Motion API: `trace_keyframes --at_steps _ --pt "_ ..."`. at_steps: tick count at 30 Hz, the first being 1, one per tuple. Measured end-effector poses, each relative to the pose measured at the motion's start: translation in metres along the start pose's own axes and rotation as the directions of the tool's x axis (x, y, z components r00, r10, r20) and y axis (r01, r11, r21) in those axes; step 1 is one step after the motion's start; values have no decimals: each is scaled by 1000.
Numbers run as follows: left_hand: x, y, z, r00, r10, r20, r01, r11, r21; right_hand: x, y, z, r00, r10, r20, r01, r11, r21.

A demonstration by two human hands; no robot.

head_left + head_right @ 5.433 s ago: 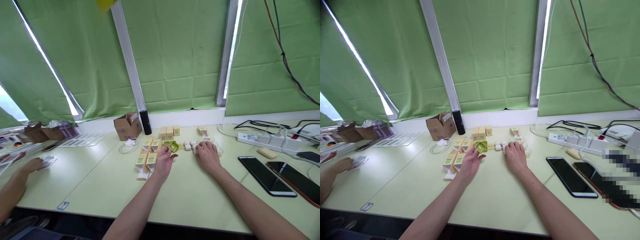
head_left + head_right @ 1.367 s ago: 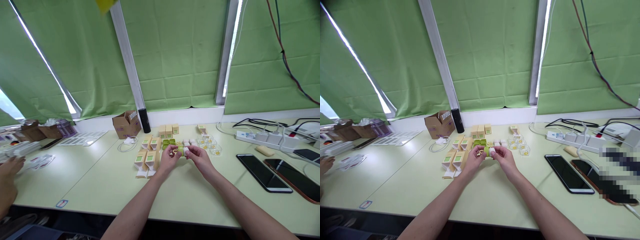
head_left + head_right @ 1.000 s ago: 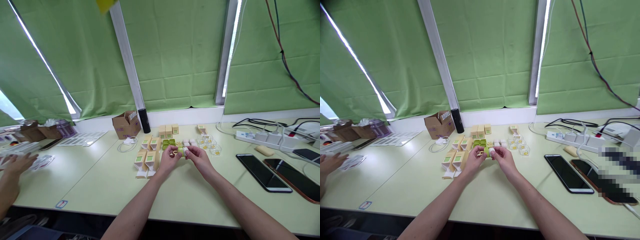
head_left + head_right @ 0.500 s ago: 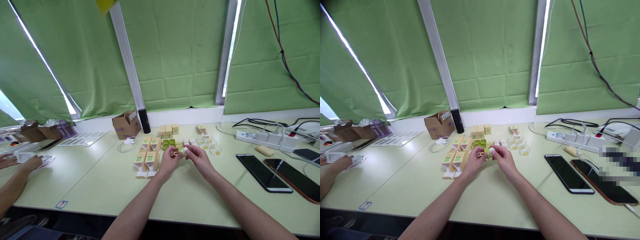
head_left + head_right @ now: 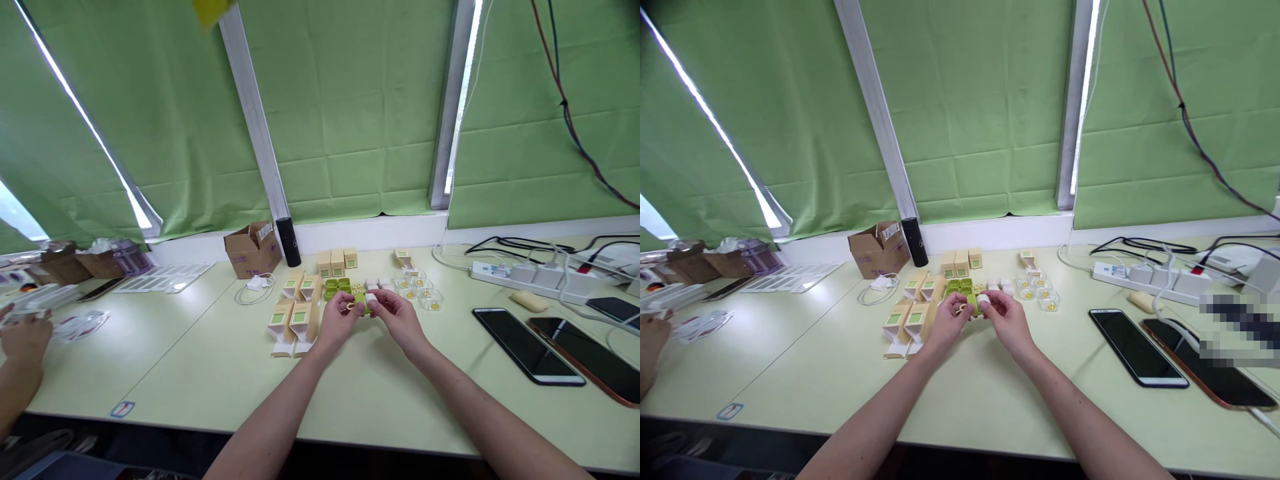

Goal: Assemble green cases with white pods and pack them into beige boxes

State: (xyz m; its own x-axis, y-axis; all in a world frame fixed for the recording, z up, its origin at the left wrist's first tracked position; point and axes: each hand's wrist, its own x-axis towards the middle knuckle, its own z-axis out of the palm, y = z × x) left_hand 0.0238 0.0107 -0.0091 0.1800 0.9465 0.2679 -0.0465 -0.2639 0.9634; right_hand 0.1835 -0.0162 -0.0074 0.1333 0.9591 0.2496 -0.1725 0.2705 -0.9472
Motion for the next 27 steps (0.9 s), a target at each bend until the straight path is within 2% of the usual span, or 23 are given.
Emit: trace_keyframes --at_steps 10,20,27 --pt "0 -4 -1 997 69 -19 -68 997 49 -1 1 -1 998 -55 11 55 998 -15" --pt "1 -5 -2 997 77 8 -77 997 18 1 2 -4 999 -44 12 44 997 -62" --pt "2 -9 -4 996 87 35 -88 996 15 1 1 -8 995 -89 40 93 988 -121"
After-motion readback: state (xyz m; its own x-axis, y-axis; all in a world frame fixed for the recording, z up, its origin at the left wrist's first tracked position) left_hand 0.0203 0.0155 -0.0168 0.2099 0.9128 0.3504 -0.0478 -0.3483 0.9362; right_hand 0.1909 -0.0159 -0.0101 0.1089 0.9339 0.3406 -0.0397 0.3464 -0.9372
